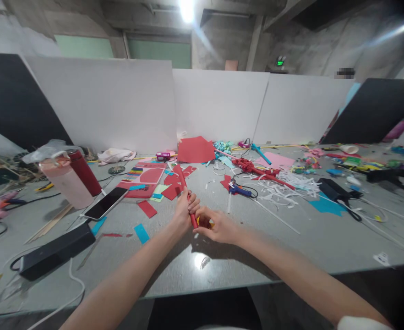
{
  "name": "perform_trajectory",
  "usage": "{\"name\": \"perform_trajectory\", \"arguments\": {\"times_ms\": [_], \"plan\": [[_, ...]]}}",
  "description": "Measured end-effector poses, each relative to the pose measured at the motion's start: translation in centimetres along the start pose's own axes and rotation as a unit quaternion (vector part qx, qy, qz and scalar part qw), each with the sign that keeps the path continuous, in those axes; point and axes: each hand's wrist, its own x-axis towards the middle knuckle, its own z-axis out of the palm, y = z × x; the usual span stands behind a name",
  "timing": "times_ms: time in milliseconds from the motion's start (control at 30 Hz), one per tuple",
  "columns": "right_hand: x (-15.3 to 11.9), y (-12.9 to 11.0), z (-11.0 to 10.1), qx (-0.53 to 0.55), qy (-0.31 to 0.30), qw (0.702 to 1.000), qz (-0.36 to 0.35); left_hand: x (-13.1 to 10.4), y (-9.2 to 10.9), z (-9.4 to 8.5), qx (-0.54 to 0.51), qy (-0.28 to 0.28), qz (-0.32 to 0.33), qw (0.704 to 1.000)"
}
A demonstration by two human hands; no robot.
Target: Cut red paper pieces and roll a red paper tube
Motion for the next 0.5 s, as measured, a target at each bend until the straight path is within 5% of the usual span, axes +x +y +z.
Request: {"name": "perform_trajectory", "arguments": {"times_ms": [233,367,500], "plan": [[0.3,0.1,-0.1,0.031,-0.021,0.999,-0.008,0.2,0.1,-0.2,0.003,-0.006,-0.016,1.0],[0.2,1.1,-0.3,0.021,0.016,1.0,-0.011,-0.1,-0.6,0.2,0.028,-0.01,0.016,0.999],[-0.2,1.7,-0.7,0.0,-0.045,0.999,-0.016,-0.3,-1.1,0.3,0.109,-0.038,0.024,0.993]]}}
